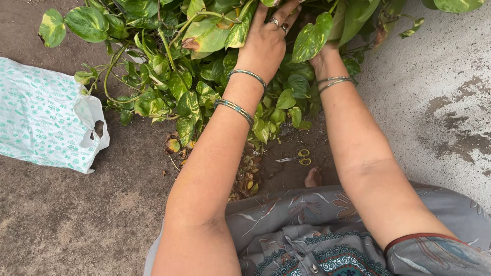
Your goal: The person prunes a pothos plant by hand and using shears, removing dry leaves and cutting long stems.
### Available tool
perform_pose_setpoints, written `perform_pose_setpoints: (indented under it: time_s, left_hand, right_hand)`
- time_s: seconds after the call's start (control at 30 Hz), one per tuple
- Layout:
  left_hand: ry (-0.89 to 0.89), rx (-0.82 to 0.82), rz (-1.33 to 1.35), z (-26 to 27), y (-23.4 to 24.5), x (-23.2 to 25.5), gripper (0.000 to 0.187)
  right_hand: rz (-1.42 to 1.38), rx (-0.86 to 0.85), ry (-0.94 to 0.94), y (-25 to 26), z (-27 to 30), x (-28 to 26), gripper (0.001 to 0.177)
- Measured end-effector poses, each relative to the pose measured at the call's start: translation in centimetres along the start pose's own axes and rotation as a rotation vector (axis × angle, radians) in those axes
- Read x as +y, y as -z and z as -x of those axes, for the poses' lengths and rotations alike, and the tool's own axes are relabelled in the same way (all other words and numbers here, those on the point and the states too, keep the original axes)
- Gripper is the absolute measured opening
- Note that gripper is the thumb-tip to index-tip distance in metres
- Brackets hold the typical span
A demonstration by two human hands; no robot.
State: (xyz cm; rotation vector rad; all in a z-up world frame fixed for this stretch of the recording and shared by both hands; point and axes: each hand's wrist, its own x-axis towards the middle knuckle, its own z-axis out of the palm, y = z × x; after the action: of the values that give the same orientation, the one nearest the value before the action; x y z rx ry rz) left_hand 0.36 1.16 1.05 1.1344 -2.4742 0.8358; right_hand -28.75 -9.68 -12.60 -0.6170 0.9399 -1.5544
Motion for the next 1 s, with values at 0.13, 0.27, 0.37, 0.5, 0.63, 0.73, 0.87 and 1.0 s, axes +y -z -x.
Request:
perform_pose_setpoints:
  time_s: [0.13, 0.27, 0.37, 0.5, 0.63, 0.73, 0.87, 1.0]
  left_hand:
    - [0.054, 0.13, -0.007, -0.1, -1.0, 0.2, 0.046]
    - [0.021, 0.068, -0.001, -0.2, -1.2, 0.3, 0.043]
    - [0.011, 0.026, 0.024, -0.5, -1.0, -0.1, 0.04]
    - [0.007, 0.028, 0.006, -0.2, -1.2, 0.0, 0.036]
    - [0.005, 0.021, 0.026, -0.2, -0.6, -0.5, 0.034]
    - [-0.035, -0.037, 0.009, 0.0, -0.1, -0.9, 0.029]
    - [-0.03, -0.001, 0.013, 0.0, -0.4, -0.9, 0.029]
    - [-0.006, 0.046, -0.042, -0.1, -0.3, -0.8, 0.031]
  right_hand:
    - [0.186, 0.045, 0.036, 1.2, 1.2, 1.6, 0.029]
    - [0.35, 0.048, 0.063, 3.4, 1.5, 3.0, 0.024]
    - [-0.005, 0.123, 0.102, 3.9, 3.0, 3.3, 0.028]
    - [0.588, 0.163, 0.224, 1.4, 7.5, 1.7, 0.025]
    - [1.238, 0.095, 0.312, -2.9, 16.2, 0.4, 0.025]
    - [1.069, 0.084, 0.37, -4.4, 20.8, -0.7, 0.021]
    - [0.972, -0.019, 0.266, -2.4, 27.6, 0.0, 0.016]
    - [0.834, -0.468, 0.093, -2.6, 34.0, 4.0, 0.028]
